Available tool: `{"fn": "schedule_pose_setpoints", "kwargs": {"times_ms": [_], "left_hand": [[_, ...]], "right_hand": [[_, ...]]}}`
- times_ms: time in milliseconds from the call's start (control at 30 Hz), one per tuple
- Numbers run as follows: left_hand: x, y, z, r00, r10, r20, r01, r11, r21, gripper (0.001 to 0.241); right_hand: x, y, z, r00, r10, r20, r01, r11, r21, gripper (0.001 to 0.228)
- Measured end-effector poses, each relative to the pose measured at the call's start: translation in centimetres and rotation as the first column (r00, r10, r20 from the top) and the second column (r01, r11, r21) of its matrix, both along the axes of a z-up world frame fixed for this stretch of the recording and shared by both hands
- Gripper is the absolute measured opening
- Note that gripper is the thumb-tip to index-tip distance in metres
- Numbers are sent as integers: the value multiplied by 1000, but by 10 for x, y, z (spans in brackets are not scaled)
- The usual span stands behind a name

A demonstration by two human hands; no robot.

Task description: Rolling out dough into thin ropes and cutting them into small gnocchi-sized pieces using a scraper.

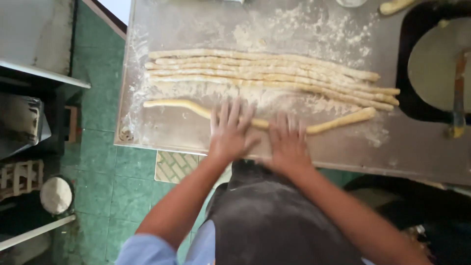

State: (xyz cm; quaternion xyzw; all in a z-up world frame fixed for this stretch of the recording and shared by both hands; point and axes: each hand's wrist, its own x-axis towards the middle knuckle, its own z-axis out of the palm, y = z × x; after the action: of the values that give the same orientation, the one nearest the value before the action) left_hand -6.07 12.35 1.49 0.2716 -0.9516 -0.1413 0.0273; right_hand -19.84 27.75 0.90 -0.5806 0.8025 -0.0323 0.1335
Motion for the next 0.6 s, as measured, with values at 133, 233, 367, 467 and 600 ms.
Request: {"fn": "schedule_pose_setpoints", "kwargs": {"times_ms": [133,233,367,467,600], "left_hand": [[-3,6,33,944,18,328,-65,989,135,92],[-21,-12,14,996,49,79,-48,999,-17,80],[-29,33,-27,1000,-11,3,12,993,-118,87],[-39,64,8,988,-151,-25,151,989,-7,88],[-87,21,2,965,-162,-205,151,986,-67,108]], "right_hand": [[-19,7,-8,994,83,70,-81,996,-35,115],[-38,-13,-1,997,-31,72,36,997,-67,107],[-69,11,0,994,-104,31,102,993,55,105],[-57,45,-3,997,-28,-71,25,999,-40,102],[-61,54,-6,1000,-4,26,1,995,102,102]]}}
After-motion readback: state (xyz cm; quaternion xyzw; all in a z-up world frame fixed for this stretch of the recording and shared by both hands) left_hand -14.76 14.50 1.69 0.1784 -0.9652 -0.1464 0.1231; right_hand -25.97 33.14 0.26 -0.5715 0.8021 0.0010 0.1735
